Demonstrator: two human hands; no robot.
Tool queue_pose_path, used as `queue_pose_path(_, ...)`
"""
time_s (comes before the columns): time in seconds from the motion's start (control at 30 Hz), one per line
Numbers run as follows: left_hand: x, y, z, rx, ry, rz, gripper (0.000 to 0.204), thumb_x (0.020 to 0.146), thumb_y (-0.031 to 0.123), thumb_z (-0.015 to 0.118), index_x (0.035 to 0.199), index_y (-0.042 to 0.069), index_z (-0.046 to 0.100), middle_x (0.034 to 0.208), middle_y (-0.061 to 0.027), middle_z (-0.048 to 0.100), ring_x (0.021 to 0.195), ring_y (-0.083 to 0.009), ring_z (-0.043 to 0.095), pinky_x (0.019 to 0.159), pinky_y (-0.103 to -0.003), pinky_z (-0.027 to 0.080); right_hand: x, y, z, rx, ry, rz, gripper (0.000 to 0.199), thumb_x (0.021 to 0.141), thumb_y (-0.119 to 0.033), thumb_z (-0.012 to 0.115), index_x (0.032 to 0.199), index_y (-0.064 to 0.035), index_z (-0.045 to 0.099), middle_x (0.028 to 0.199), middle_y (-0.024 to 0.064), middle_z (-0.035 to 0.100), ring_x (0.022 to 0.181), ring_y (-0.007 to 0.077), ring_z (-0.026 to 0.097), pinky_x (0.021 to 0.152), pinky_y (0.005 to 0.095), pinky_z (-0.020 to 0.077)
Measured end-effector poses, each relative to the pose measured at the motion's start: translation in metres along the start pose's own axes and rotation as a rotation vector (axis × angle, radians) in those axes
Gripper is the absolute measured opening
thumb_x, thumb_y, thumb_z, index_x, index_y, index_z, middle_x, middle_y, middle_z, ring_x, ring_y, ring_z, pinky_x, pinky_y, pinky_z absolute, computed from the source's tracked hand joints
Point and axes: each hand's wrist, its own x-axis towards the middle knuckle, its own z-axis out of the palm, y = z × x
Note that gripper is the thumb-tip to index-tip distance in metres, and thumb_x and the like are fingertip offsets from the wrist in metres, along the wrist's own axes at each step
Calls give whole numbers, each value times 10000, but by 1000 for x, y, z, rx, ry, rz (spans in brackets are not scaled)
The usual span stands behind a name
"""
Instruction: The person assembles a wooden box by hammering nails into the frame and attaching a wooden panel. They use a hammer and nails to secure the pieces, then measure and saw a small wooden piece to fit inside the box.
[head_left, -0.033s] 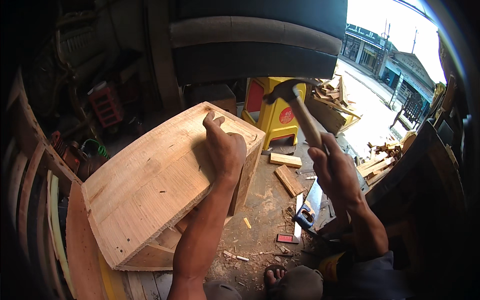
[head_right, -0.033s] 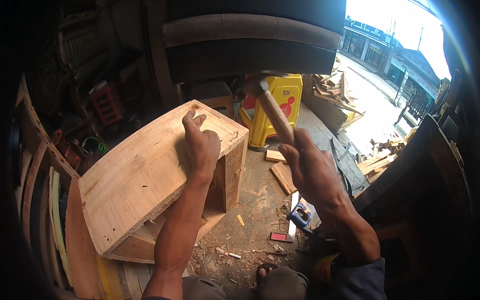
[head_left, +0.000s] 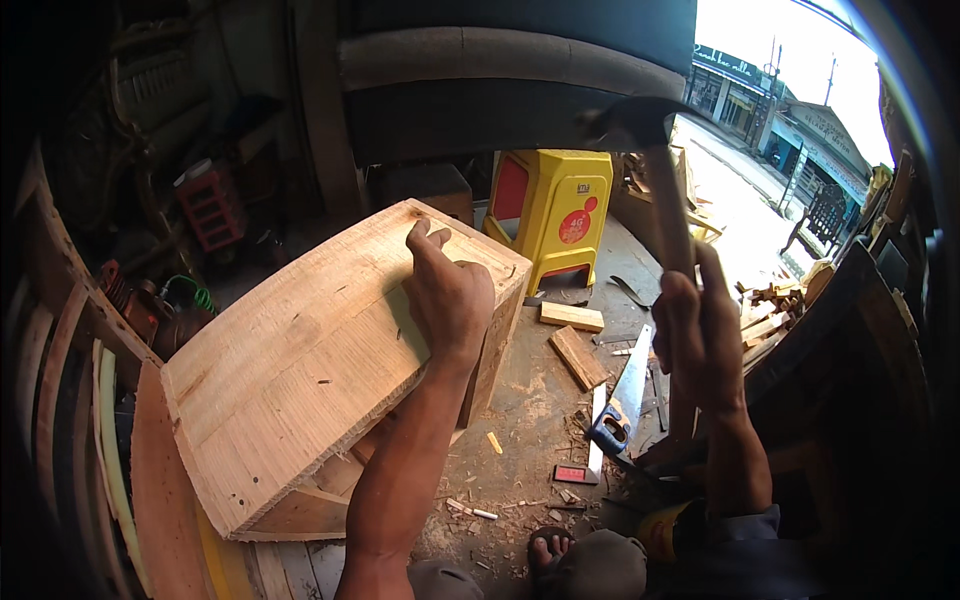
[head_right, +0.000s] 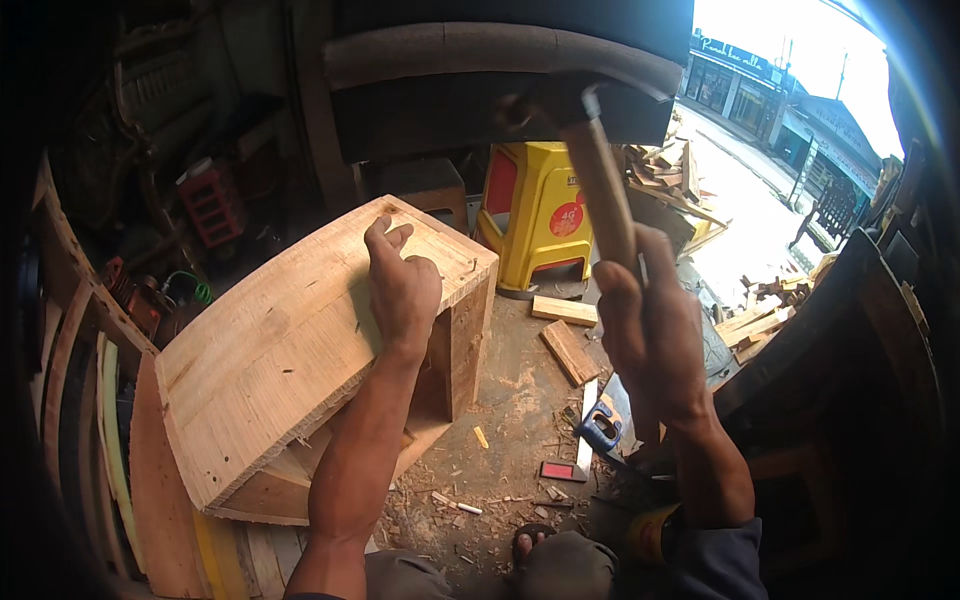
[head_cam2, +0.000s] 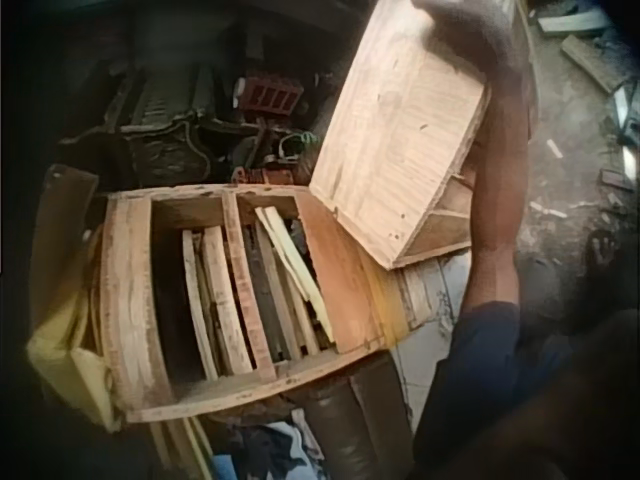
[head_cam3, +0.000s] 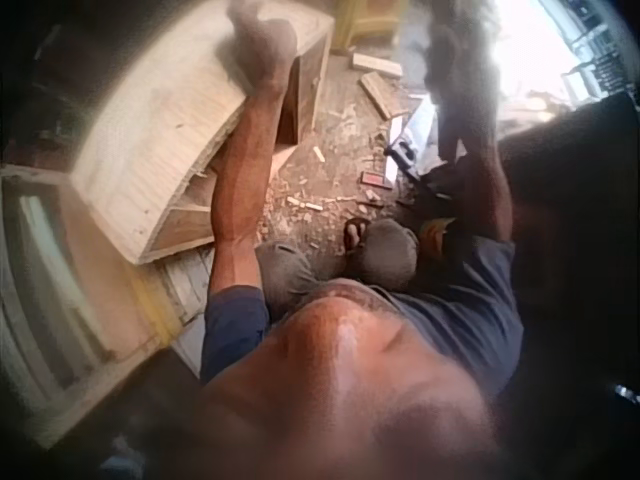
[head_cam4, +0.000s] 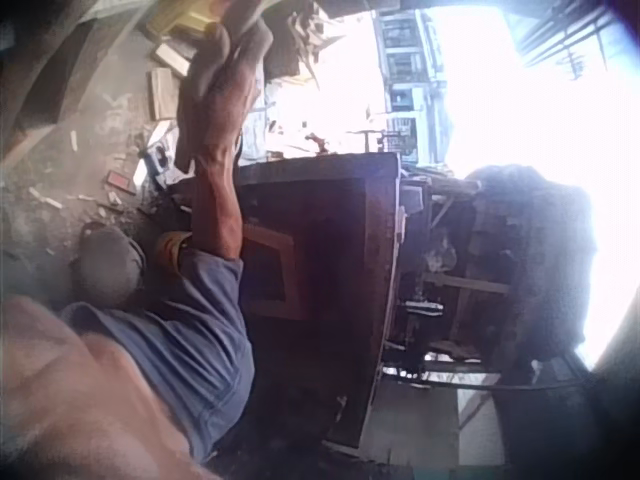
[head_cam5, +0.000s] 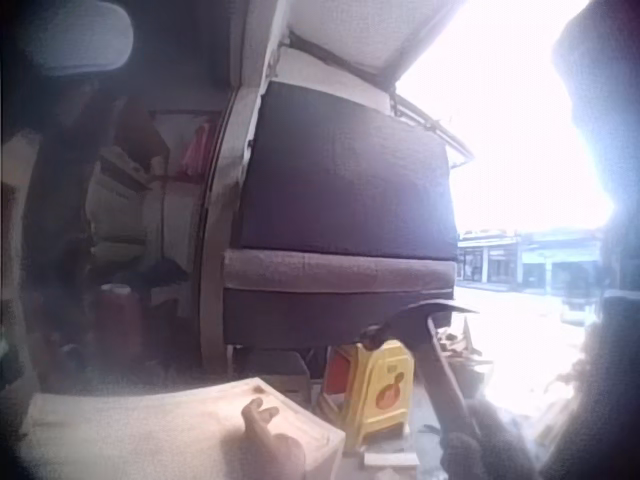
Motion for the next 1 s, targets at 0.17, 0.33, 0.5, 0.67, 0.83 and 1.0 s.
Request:
queue_pose_path(0.17, -8, 24, 12, -134, -39, -9, 576, 881, -102, 469, 1434, 10, 355, 1332, -257, 624, 1259, -412, 607, 1074, -453, 478, -1, 37, 11, -593, -378, 6, 317, 1087, -289, 533, 1275, -44, 459, 721, 171, 644, 507, 313, 623, 436, 442, 426)
queue_pose_path(0.33, -2, 10, 2, -49, 30, 67, 540, 869, -107, 491, 1386, -6, 369, 1314, -252, 641, 1217, -410, 636, 1011, -463, 521, 20, -20, -15, 172, 23, -100, 309, 1116, -352, 463, 1169, -59, 547, 576, 24, 480, 452, 109, 494, 391, 320, 370)
queue_pose_path(0.5, -9, 16, 23, -167, -21, 5, 520, 879, -102, 478, 1380, -9, 374, 1301, -265, 643, 1180, -426, 649, 1003, -483, 518, 8, 30, 5, -425, -79, 61, 287, 1103, -344, 484, 1091, -58, 500, 654, 129, 595, 534, 289, 592, 516, 486, 440)
queue_pose_path(0.67, -6, 27, -13, -28, -66, -79, 509, 885, -85, 471, 1380, 9, 397, 1323, -230, 653, 1217, -402, 642, 1031, -473, 514, 22, 4, -13, 182, 107, -139, 363, 1109, -415, 458, 1077, -62, 535, 621, 43, 531, 490, 155, 535, 427, 351, 398)
queue_pose_path(0.83, -14, 34, 9, -93, -89, -53, 485, 877, -85, 479, 1351, -10, 406, 1308, -239, 656, 1197, -413, 647, 1026, -477, 513, 1, 71, 1, -798, -358, -177, 323, 1099, -343, 501, 1043, -27, 463, 650, 157, 576, 459, 314, 534, 499, 490, 457)
queue_pose_path(1.0, -8, 23, 0, -81, -71, -55, 491, 871, -93, 477, 1351, -5, 422, 1306, -221, 654, 1226, -374, 635, 1032, -451, 496, 34, 7, -23, 352, 236, -181, 383, 1092, -468, 488, 1029, -91, 467, 616, -53, 451, 434, 38, 449, 343, 271, 348)
